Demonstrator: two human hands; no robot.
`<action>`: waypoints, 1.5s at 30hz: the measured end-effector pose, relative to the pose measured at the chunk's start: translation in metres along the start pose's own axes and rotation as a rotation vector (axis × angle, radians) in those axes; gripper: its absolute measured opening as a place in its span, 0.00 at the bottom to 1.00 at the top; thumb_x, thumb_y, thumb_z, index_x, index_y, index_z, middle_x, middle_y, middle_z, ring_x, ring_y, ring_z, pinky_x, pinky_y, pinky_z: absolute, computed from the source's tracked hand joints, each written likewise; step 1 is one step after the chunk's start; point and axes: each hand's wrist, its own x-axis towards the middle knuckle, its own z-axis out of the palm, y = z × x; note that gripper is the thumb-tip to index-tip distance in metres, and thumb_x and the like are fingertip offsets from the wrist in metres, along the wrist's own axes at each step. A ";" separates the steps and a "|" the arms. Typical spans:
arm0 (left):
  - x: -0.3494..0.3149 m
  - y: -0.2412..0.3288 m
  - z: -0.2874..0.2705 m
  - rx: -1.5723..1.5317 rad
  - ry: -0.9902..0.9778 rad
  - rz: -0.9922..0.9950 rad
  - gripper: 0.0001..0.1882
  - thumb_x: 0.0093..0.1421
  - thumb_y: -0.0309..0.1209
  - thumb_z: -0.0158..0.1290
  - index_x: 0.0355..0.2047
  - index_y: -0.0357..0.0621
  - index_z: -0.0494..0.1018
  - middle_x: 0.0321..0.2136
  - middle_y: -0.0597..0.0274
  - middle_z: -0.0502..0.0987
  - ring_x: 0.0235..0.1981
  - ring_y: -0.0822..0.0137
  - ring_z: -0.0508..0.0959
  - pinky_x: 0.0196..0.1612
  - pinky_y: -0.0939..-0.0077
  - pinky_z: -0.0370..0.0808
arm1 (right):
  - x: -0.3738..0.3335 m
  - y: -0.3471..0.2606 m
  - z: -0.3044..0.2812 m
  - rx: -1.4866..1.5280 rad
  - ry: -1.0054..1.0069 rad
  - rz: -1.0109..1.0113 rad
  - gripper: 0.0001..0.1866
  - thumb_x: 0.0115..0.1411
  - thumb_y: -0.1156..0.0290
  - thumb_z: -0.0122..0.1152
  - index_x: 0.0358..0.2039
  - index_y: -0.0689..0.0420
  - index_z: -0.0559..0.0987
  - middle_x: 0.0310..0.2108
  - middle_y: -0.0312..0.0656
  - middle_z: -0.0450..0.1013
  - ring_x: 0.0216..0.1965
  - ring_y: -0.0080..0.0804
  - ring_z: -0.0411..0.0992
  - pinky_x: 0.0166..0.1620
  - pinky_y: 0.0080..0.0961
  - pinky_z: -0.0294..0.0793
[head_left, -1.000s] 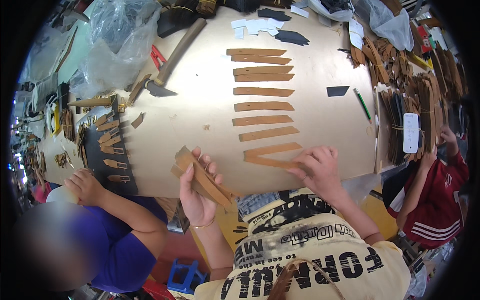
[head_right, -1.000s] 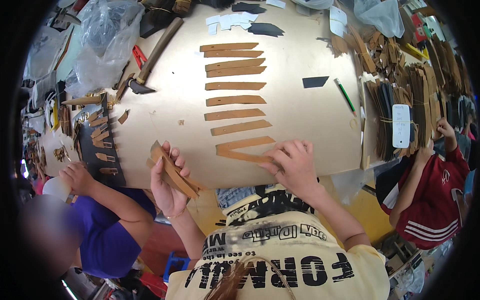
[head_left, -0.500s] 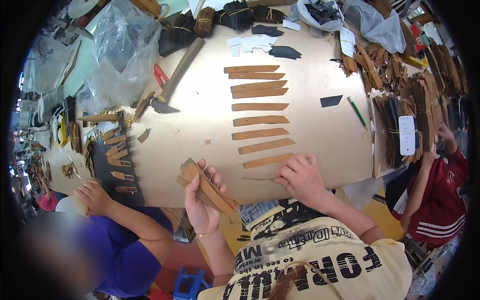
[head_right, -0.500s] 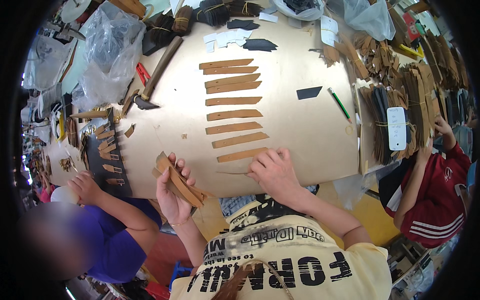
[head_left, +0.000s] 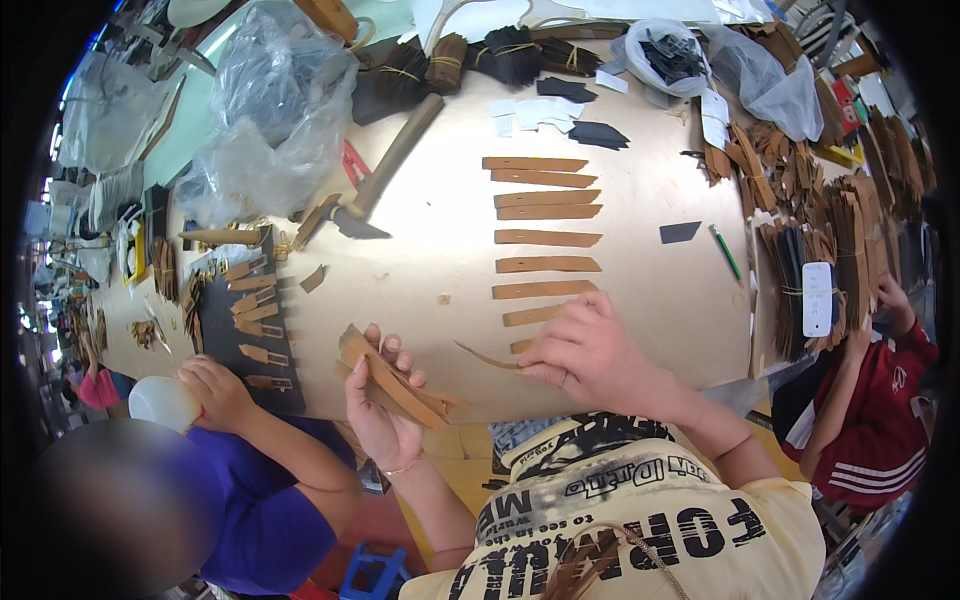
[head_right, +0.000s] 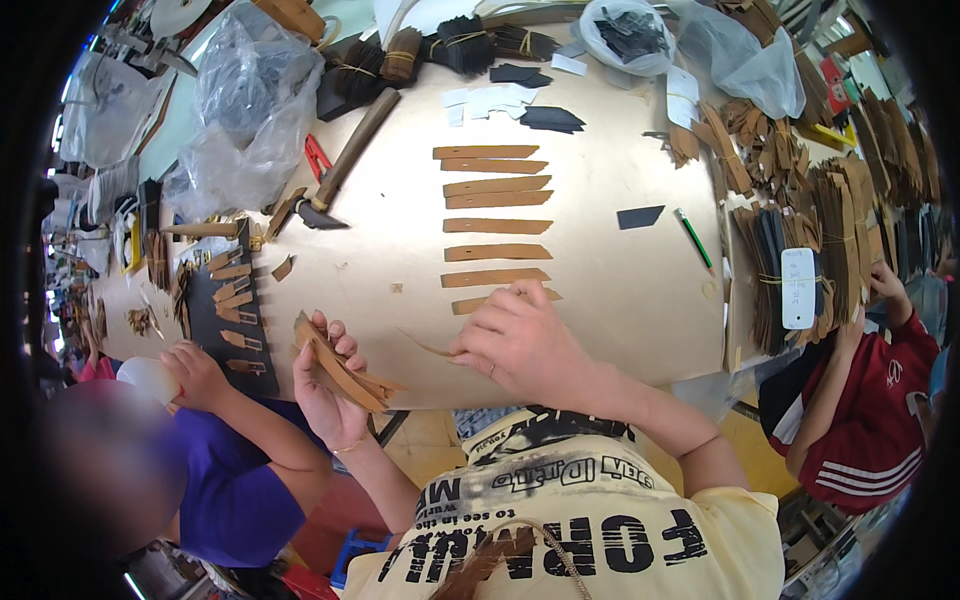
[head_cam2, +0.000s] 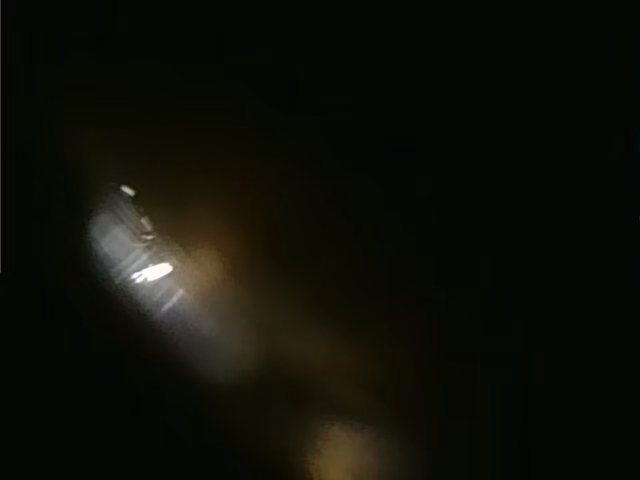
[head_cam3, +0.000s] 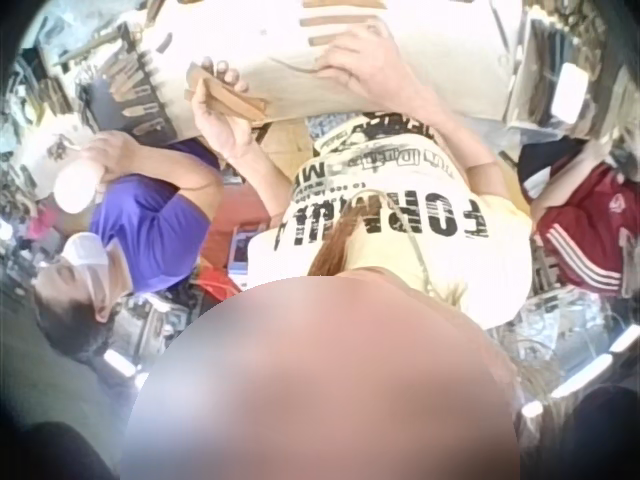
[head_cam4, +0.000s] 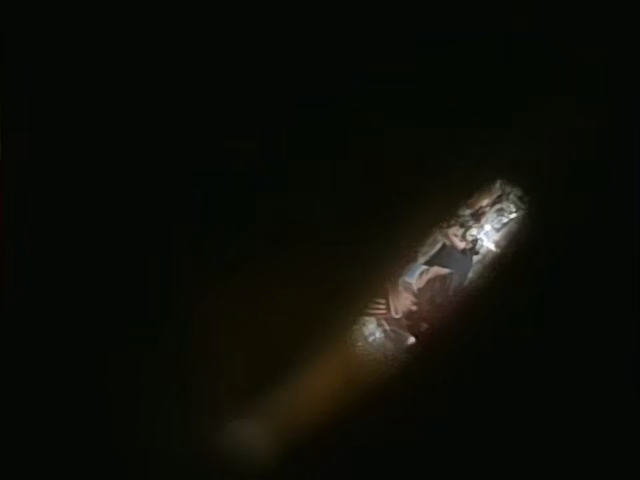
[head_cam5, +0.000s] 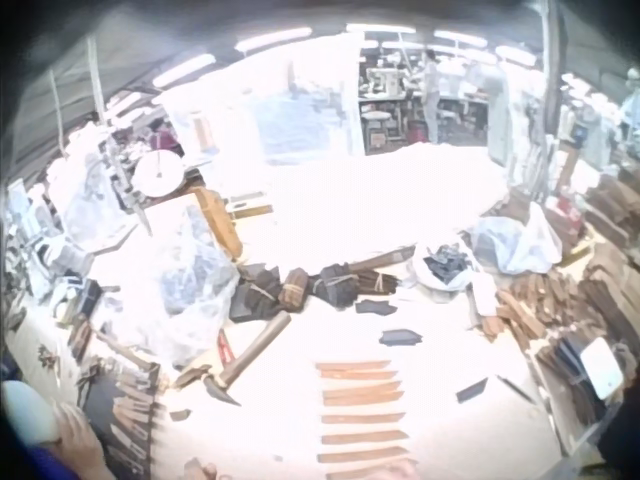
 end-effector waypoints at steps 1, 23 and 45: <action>0.000 0.005 -0.001 -0.009 -0.021 0.012 0.19 0.69 0.31 0.42 0.58 0.39 0.61 0.44 0.56 0.65 0.41 0.65 0.69 0.41 0.72 0.76 | 0.005 -0.002 -0.002 0.052 -0.020 0.011 0.06 0.57 0.64 0.66 0.33 0.49 0.80 0.32 0.31 0.74 0.40 0.30 0.69 0.52 0.34 0.61; -0.005 -0.032 -0.005 0.038 0.059 -0.154 0.23 0.67 0.34 0.45 0.60 0.40 0.63 0.44 0.58 0.69 0.43 0.65 0.71 0.43 0.68 0.76 | -0.109 0.017 0.009 -0.175 0.058 0.438 0.22 0.50 0.61 0.74 0.45 0.51 0.79 0.34 0.33 0.75 0.39 0.34 0.71 0.46 0.34 0.61; -0.002 0.016 -0.017 -0.075 0.113 0.169 0.25 0.63 0.30 0.45 0.61 0.37 0.60 0.45 0.53 0.68 0.46 0.61 0.70 0.51 0.65 0.73 | 0.114 0.036 0.093 -0.158 -0.012 0.244 0.08 0.61 0.64 0.63 0.28 0.51 0.84 0.26 0.34 0.77 0.32 0.31 0.73 0.43 0.35 0.58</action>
